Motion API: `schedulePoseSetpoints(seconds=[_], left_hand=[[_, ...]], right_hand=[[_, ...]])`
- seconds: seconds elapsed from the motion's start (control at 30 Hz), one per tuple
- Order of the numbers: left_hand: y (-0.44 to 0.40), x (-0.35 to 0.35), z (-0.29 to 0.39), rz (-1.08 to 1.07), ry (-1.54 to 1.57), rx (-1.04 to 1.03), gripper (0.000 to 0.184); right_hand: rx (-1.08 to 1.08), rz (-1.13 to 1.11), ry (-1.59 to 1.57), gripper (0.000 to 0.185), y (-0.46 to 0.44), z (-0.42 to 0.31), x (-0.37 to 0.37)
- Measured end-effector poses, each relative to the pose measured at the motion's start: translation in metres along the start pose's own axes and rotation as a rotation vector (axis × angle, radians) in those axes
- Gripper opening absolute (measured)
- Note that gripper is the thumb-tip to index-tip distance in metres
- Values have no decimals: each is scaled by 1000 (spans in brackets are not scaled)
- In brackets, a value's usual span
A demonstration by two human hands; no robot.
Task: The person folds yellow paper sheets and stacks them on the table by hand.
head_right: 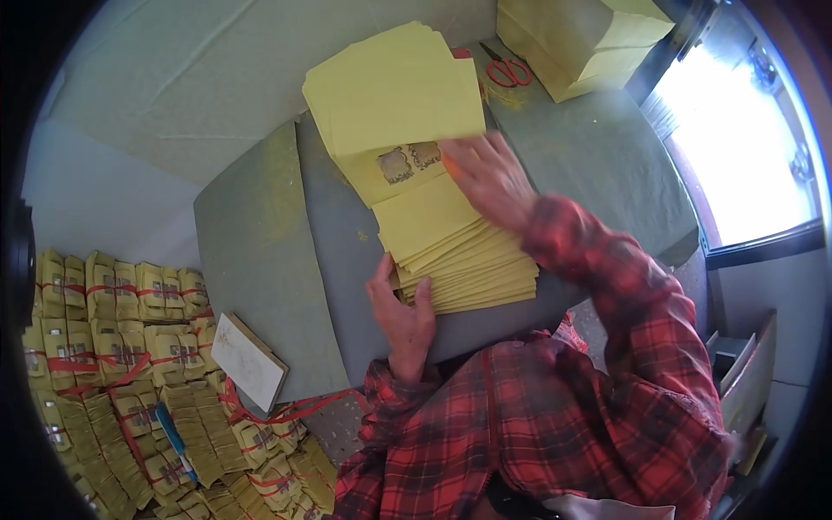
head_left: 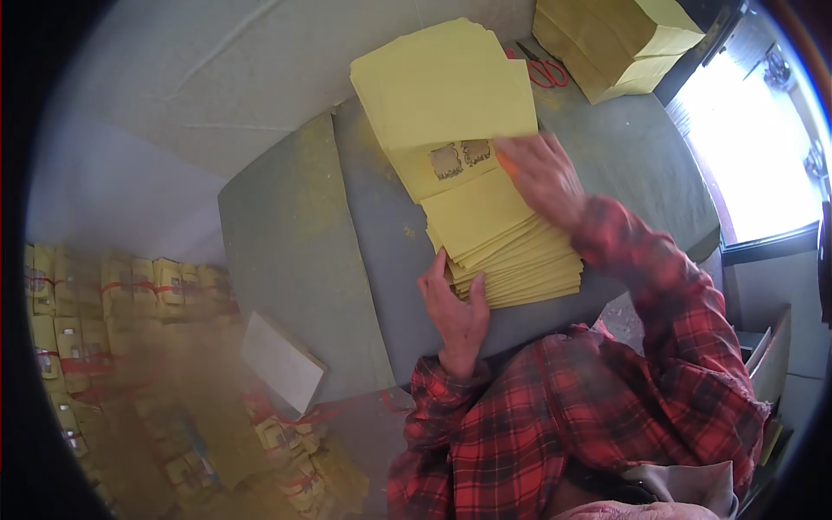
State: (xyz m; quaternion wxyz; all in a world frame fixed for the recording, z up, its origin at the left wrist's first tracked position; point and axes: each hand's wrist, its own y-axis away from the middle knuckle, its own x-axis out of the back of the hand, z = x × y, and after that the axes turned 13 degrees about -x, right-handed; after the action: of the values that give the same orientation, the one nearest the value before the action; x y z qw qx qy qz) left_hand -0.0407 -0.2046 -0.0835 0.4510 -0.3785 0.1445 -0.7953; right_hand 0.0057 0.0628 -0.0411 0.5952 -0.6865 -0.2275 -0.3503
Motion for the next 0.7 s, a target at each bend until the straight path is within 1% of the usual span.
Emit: schedulePoseSetpoints(seconds=[0.03,0.07,0.2,0.27,0.3,0.37,0.43,0.53,0.6,0.63,0.7], left_hand=[[-1,-1,0,10,7,1,66],[-1,-2,-2,11,8,3,66],[1,-1,-3,-10,0,12,66],[0,-4,-4,-14,1,2,66],[1,-4,-5,-16,-3,0,67],[3,-2,-6,-24,-14,4,68],[2,1,-4,-19,-21,3,68],[0,0,0,8,-21,-1,70],[-1,-2,-1,32,-22,-14,70],[-1,-2,-1,50,-26,-31,70],[-4,-3,-1,66,-32,-70,70]], right_hand=[[10,-91,-3,39,13,-2,3],[12,-93,-3,39,8,-5,6],[-143,-113,18,41,-32,-35,42],[-99,8,101,42,-60,-29,26],[-97,13,98,42,-69,-19,13],[-61,97,125,40,-81,-1,-19],[12,86,102,38,-71,15,-27],[30,35,52,35,-27,0,4],[33,-133,-14,33,19,-6,14],[33,-135,-11,33,21,-12,21],[-107,-1099,-104,34,14,-19,42]])
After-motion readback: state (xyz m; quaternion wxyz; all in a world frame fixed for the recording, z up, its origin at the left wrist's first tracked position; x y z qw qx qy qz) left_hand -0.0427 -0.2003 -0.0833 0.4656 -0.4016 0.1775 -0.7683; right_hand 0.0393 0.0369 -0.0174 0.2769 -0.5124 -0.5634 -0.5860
